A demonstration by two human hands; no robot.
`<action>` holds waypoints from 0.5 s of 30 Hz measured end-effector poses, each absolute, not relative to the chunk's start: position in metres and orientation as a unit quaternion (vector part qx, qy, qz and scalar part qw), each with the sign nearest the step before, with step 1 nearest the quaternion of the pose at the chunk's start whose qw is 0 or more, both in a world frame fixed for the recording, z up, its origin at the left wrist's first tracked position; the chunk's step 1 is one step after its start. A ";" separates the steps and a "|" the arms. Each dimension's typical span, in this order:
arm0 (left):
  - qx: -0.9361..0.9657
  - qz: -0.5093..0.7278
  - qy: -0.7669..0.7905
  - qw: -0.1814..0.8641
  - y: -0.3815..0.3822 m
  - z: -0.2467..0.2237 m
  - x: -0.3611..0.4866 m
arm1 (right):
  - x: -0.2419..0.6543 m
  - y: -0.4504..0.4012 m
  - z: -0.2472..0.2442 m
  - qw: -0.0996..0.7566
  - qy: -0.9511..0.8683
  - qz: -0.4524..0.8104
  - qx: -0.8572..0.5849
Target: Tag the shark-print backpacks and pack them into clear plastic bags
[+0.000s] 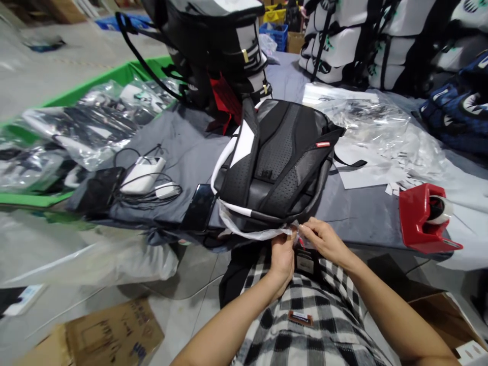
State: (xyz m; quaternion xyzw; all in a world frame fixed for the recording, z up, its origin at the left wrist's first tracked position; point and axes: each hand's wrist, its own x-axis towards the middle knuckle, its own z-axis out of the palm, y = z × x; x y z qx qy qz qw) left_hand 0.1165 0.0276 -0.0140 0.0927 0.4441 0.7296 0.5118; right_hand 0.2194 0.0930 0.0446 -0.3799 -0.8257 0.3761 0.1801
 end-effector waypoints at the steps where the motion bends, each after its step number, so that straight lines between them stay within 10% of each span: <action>1: 0.089 0.730 0.439 0.516 0.028 -0.014 0.117 | 0.217 0.095 0.042 0.162 -0.823 0.392 -0.379; 6: 0.116 0.714 0.445 0.527 0.024 -0.011 0.110 | 0.208 0.104 0.038 0.091 -0.813 0.397 -0.417; 10: 0.278 0.609 0.538 0.512 -0.010 -0.004 0.086 | 0.215 0.089 0.053 0.263 -0.858 0.189 -0.399; 15: 0.579 0.515 0.608 0.169 -0.048 0.008 0.041 | 0.202 0.067 0.051 0.304 -0.905 0.030 -0.296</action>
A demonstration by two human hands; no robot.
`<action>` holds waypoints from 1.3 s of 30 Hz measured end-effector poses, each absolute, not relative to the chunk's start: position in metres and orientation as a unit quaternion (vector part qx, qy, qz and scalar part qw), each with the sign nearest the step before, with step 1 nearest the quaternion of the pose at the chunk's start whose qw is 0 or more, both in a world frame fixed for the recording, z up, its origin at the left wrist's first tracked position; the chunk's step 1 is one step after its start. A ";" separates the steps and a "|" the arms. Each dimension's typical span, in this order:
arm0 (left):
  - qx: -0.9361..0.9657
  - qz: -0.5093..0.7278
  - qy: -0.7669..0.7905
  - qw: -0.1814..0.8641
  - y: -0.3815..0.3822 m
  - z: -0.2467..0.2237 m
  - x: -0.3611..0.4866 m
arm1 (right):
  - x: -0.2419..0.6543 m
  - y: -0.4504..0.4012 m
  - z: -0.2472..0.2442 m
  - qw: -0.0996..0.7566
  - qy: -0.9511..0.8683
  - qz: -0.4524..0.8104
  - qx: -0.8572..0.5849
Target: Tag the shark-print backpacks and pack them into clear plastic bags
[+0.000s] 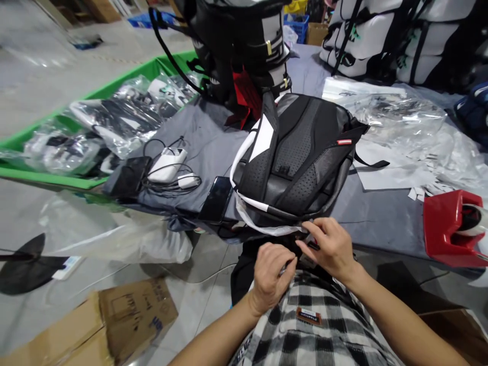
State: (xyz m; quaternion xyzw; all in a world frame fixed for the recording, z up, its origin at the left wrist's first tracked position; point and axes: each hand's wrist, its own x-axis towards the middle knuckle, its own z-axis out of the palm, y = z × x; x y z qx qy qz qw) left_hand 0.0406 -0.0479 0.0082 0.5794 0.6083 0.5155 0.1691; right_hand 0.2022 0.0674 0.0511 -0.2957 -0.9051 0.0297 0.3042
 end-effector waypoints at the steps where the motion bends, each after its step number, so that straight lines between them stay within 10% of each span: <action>1: 0.607 0.496 0.613 0.098 -0.046 0.010 0.032 | 0.197 0.067 0.048 0.300 -0.907 0.010 -0.296; 5: 0.634 0.408 0.657 -0.011 -0.021 0.016 0.006 | 0.190 0.072 0.039 0.321 -0.899 -0.004 -0.299; 15: 0.686 0.366 0.609 0.160 -0.009 0.031 -0.014 | 0.190 0.070 0.036 0.351 -0.878 0.018 -0.324; 30: 0.575 0.468 0.654 0.153 -0.003 0.028 -0.005 | 0.184 0.064 0.037 0.428 -0.861 -0.064 -0.266; 39: 0.597 0.443 0.662 0.096 0.001 0.020 -0.002 | 0.188 0.060 0.023 0.300 -0.933 -0.109 -0.167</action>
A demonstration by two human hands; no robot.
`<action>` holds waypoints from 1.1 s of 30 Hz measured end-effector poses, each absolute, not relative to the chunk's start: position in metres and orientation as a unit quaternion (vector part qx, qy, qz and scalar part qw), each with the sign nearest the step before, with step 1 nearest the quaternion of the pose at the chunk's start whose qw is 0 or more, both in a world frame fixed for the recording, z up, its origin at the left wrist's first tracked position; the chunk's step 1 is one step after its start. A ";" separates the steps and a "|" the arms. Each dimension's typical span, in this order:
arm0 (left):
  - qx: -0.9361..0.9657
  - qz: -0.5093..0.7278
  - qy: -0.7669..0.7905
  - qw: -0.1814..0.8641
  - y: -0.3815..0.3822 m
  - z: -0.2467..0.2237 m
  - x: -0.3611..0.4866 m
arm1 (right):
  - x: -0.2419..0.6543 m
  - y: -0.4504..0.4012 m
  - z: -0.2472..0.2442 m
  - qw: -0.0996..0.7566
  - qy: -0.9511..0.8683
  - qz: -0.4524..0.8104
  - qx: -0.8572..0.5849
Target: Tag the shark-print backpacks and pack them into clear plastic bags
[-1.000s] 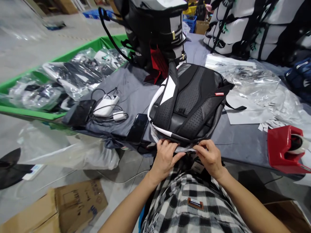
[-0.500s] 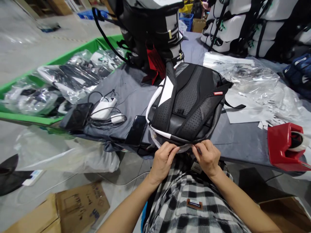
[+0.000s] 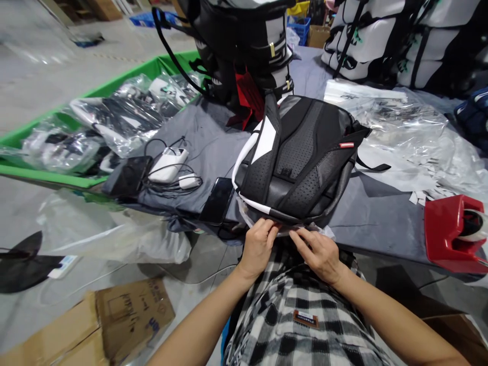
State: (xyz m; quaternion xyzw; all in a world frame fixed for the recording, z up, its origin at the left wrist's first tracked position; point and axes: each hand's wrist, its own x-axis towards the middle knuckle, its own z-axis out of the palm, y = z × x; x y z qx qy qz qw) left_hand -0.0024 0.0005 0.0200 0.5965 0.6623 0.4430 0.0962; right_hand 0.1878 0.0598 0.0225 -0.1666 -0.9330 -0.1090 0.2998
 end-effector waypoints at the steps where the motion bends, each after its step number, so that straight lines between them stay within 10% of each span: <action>1: 0.597 0.440 0.664 0.093 0.002 0.019 -0.002 | 0.186 0.061 0.023 0.298 -0.932 -0.117 -0.171; 20: 0.721 0.389 0.545 -0.178 -0.021 -0.013 0.011 | 0.174 0.067 0.022 0.240 -0.945 -0.135 -0.178; 33: 0.739 0.352 0.574 -0.029 -0.014 0.006 0.001 | 0.218 0.051 0.013 0.312 -0.932 0.008 -0.183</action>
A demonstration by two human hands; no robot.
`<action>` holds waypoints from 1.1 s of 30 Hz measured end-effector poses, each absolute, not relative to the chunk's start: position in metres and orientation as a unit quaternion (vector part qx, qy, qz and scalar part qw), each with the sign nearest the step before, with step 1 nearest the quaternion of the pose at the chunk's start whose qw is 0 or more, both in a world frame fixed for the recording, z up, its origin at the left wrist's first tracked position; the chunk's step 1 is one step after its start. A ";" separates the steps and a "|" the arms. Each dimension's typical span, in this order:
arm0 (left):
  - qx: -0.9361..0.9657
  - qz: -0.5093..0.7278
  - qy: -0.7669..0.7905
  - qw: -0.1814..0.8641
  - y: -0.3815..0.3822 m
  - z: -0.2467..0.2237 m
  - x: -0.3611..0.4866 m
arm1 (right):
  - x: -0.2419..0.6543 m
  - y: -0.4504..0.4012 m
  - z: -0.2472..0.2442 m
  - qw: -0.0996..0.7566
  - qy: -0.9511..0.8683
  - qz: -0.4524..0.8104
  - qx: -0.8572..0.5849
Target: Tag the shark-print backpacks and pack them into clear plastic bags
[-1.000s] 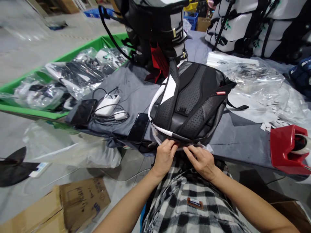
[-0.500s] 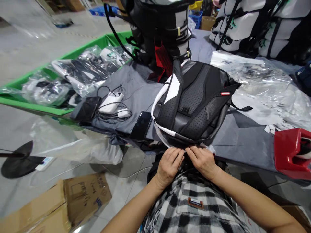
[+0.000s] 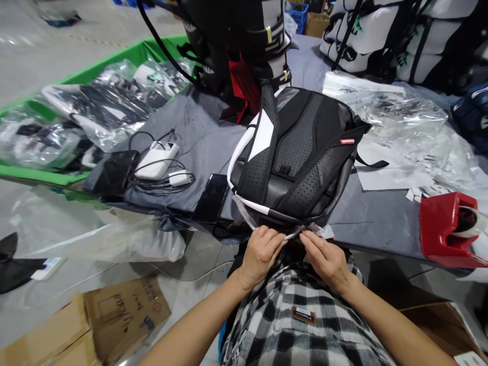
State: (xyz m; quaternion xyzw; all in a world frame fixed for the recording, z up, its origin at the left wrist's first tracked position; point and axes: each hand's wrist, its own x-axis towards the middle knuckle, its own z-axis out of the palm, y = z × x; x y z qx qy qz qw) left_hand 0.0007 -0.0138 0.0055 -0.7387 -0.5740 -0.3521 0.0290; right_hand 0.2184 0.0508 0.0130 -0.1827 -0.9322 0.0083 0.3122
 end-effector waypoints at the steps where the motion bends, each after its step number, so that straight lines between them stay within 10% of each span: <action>1: -0.740 -0.349 -0.574 0.024 -0.014 0.007 0.001 | 0.218 0.051 0.011 0.307 -0.932 -0.005 -0.192; 33: -0.783 -0.273 -0.559 0.014 -0.011 0.031 0.081 | 0.263 0.090 0.063 0.150 -0.979 -0.115 -0.079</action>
